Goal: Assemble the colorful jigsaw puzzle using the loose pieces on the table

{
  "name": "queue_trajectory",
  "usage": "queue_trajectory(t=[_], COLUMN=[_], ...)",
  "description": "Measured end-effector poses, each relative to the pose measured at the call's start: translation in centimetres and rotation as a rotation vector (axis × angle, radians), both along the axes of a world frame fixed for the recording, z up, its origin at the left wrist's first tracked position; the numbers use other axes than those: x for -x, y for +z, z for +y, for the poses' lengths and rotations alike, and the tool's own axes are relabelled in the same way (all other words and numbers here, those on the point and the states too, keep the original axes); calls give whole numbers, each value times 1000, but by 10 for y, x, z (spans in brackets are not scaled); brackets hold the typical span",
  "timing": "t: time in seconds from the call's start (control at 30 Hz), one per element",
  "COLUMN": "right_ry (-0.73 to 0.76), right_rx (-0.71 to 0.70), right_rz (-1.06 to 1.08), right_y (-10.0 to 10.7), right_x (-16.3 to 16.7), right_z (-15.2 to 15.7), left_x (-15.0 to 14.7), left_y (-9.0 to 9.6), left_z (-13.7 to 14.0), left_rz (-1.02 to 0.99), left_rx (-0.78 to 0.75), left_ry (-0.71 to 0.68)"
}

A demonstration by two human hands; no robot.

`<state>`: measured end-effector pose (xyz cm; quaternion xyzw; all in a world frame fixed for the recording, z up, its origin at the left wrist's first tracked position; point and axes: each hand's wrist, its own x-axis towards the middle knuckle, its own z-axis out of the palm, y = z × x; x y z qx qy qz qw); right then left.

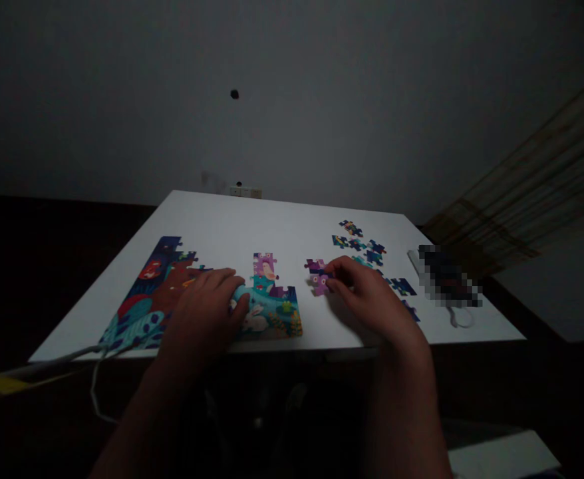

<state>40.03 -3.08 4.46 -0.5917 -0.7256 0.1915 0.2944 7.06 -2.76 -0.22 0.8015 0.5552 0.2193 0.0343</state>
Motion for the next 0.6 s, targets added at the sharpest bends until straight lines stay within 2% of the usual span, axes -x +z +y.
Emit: queue_trajectory(t=[0.13, 0.3, 0.43, 0.6], right_ry=[-6, -66, -79, -148], right_rx=[-64, 16, 53, 39], right_rz=[118, 9, -45, -75], right_y=[6, -9, -24, -28], right_x=[36, 69, 76, 81], right_z=[34, 79, 90, 91], left_x=[0, -2, -5, -8], left_y=[-2, -2, -2, 0], left_z=[0, -2, -5, -9], left_rz=[-32, -34, -44, -56], left_rx=[-16, -19, -44, -60], left_ry=[-20, -24, -9, 6])
